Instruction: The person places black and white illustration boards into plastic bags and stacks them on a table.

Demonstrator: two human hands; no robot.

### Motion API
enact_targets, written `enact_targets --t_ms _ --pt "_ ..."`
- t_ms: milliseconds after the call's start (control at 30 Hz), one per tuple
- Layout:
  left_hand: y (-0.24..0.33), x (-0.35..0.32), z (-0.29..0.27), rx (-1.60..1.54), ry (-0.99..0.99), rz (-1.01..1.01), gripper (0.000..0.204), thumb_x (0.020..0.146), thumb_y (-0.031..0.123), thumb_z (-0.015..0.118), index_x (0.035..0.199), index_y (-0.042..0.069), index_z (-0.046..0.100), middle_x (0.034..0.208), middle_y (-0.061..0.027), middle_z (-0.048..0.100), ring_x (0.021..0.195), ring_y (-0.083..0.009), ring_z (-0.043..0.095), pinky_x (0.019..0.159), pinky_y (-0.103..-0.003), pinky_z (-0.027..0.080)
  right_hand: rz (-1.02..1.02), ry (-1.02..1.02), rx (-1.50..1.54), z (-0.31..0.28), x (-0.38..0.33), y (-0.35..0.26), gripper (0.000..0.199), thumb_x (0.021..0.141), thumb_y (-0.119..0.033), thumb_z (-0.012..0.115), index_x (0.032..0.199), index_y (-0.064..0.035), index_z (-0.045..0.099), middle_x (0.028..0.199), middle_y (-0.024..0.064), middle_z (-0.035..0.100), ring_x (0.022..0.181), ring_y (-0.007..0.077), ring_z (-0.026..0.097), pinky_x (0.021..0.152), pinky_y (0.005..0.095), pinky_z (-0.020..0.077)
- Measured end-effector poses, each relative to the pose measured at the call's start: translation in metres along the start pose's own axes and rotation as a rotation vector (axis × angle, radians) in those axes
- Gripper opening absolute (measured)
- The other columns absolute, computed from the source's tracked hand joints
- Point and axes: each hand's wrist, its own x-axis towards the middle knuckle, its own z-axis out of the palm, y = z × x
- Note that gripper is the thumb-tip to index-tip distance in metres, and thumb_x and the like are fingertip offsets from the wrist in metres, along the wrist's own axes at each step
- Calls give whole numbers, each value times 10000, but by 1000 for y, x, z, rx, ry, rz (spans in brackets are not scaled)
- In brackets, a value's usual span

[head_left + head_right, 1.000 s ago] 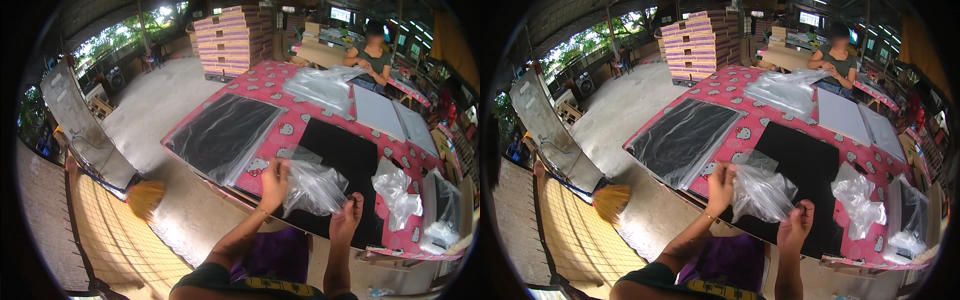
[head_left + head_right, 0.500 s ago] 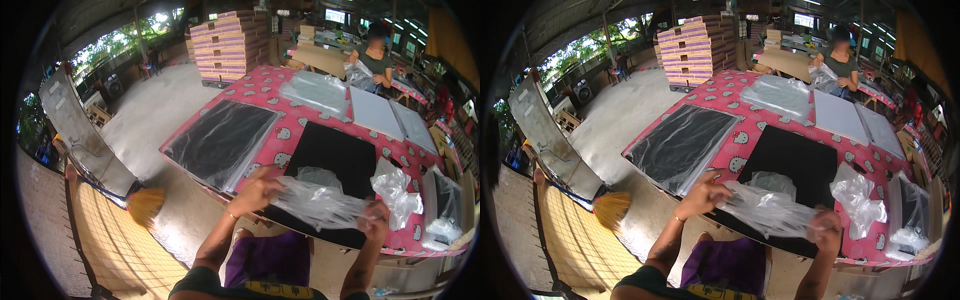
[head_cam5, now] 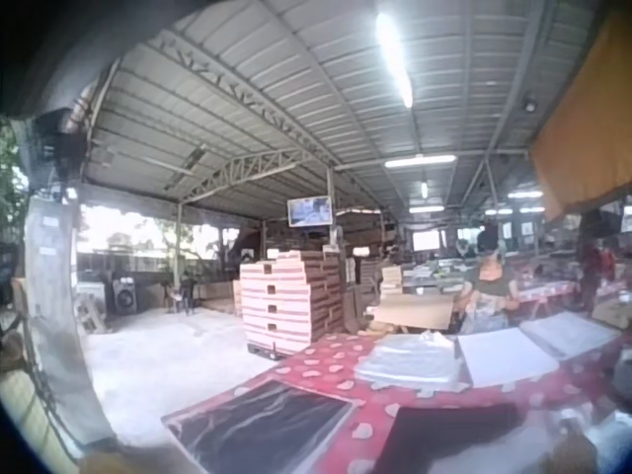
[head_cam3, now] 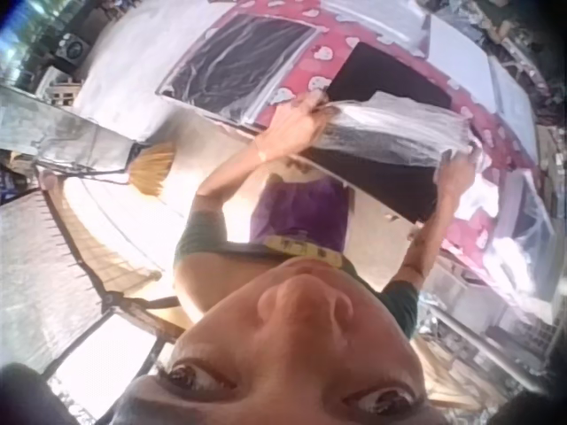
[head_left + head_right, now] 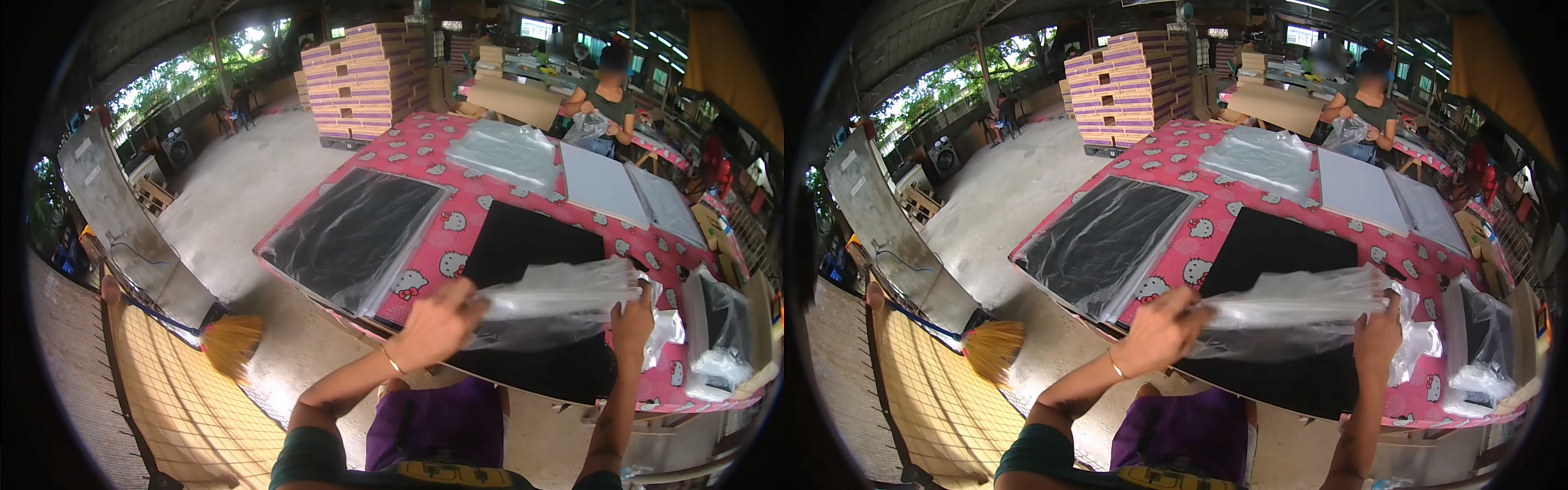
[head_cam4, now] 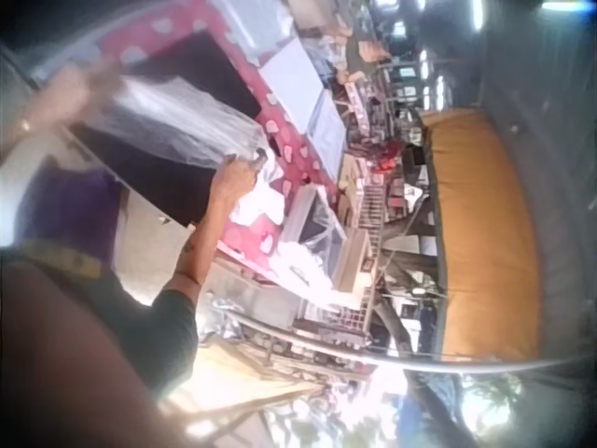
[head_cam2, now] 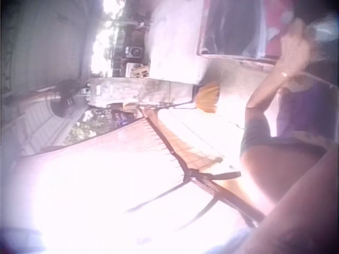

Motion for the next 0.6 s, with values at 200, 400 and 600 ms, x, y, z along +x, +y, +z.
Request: enact_targets --t_ms 200,400,600 --pt "-52 -19 -11 496 -130 -208 340 699 355 737 879 69 704 1253 -147 467 1164 -340 443 966 -491 391 -17 -336 233 -55 4 -16 322 757 -339 683 728 -19 664 692 142 623 657 311 621 615 406 473" --pt "-74 -20 -60 -1213 104 -290 186 716 175 653 673 -5 644 916 -171 616 847 -256 588 801 -391 439 -160 -630 652 -17 -13 42 375 719 -404 742 799 -40 707 956 166 639 815 244 635 652 356 472" --pt "-34 -9 -35 -886 -835 -134 266 738 4 615 999 -50 628 866 -138 648 795 -274 648 673 -353 502 314 145 1536 27 -77 107 517 799 -296 674 1172 34 534 944 129 622 742 272 623 628 457 503"
